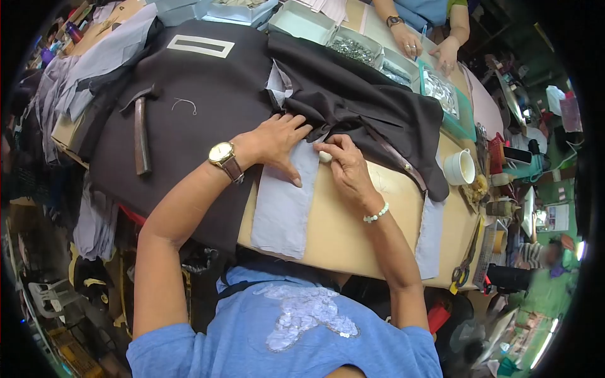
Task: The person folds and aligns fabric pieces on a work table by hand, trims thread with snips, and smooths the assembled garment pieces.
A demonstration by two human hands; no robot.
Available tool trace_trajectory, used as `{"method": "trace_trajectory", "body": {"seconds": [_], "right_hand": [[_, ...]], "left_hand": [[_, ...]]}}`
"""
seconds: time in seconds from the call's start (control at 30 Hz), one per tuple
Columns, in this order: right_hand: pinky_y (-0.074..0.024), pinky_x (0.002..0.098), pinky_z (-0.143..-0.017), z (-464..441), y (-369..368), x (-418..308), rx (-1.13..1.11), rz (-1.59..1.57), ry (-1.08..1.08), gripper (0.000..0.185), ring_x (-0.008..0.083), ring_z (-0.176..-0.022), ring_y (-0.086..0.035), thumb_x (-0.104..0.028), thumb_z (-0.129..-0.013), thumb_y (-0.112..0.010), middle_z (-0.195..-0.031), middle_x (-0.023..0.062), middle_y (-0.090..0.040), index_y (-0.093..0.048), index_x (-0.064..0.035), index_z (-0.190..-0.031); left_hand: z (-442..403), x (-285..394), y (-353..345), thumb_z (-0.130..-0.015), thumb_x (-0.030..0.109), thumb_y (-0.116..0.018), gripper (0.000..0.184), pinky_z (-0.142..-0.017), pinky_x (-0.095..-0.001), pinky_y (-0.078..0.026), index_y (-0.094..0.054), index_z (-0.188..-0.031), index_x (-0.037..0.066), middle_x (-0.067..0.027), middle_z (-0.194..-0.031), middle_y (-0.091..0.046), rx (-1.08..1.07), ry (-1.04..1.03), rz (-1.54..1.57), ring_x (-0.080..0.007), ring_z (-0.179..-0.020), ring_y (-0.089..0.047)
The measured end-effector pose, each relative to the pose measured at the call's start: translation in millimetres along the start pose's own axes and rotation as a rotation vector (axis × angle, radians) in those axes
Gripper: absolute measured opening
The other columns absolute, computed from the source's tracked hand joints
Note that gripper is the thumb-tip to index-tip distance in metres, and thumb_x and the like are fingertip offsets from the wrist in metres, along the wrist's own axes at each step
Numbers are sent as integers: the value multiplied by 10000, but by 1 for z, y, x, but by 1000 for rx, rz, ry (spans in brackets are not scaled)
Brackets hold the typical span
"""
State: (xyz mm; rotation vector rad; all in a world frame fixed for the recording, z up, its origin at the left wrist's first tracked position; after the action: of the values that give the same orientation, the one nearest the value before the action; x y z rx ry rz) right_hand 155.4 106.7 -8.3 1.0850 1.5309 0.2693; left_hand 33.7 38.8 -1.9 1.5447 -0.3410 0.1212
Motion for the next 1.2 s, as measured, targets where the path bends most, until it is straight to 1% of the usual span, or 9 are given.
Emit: {"method": "trace_trajectory", "body": {"seconds": [0.07,0.17,0.27,0.37,0.67,0.83,0.97,1.07,1.2], "right_hand": [[-429,390,-804,2,1,-2,26,67,62,404,292,-931,-559,57,-728,-495,-1024,118,-556,-664,-101,-1060],[-420,380,-787,5,2,-3,15,102,89,407,276,-933,-561,58,-730,-502,-1024,111,-558,-664,-111,-1063],[-414,364,-774,4,2,-3,18,71,82,402,270,-931,-560,51,-735,-507,-1024,108,-557,-660,-114,-1068],[-412,364,-777,2,1,-8,17,111,72,384,268,-934,-557,49,-738,-511,-1026,105,-554,-665,-110,-1052],[-406,370,-810,5,-1,-1,32,49,36,369,259,-965,-556,50,-747,-520,-1016,104,-564,-684,-110,-1036],[-425,363,-819,5,1,-3,52,26,20,350,270,-961,-562,53,-756,-522,-1031,105,-572,-688,-98,-1025],[-440,354,-812,10,0,2,91,11,36,361,277,-946,-566,61,-751,-517,-1029,106,-570,-690,-98,-1024],[-438,354,-818,9,2,6,82,-114,0,368,278,-941,-566,64,-743,-515,-1033,102,-566,-690,-96,-1023],[-422,358,-819,5,1,-2,71,-2,13,365,270,-945,-557,53,-741,-519,-1037,94,-562,-692,-102,-1022]], "left_hand": [[0,0,-2,-461,593,-808,1117,-989,-422,-371,-434,-1289,-57,-199,-1224,-470,9,-2,2,-354,-1157,-450],[0,-1,-2,-459,588,-811,1116,-992,-419,-369,-434,-1290,-56,-200,-1238,-466,7,9,14,-355,-1163,-449],[-1,-1,-2,-459,586,-813,1119,-995,-417,-368,-431,-1294,-55,-199,-1248,-464,-14,23,9,-354,-1167,-447],[-1,0,-3,-460,584,-813,1123,-998,-417,-366,-427,-1298,-56,-199,-1250,-463,-18,24,0,-350,-1171,-445],[-1,1,-4,-472,583,-811,1130,-1001,-417,-364,-412,-1311,-60,-199,-1262,-454,-46,31,-7,-346,-1178,-438],[-2,1,-3,-474,579,-811,1116,-999,-418,-366,-419,-1301,-60,-195,-1257,-458,-60,47,-17,-348,-1173,-440],[-1,1,-3,-474,573,-812,1104,-995,-419,-368,-426,-1291,-60,-195,-1244,-465,-25,22,-21,-348,-1159,-450],[1,0,-1,-471,572,-814,1104,-994,-420,-367,-427,-1288,-60,-196,-1240,-466,-12,22,-14,-349,-1155,-452],[-1,2,-1,-467,577,-813,1112,-996,-423,-365,-424,-1291,-60,-196,-1246,-463,-34,26,0,-351,-1161,-447]]}}
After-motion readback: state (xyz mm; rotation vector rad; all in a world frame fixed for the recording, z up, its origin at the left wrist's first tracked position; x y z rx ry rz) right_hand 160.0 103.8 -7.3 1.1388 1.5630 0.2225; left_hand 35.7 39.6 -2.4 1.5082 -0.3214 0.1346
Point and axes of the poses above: each hand's wrist, its own z-axis away from the middle knuckle, its own y-axis out of the back of the hand, x = y × z, the point moved 7 cm from there along -z, towards the middle knuckle
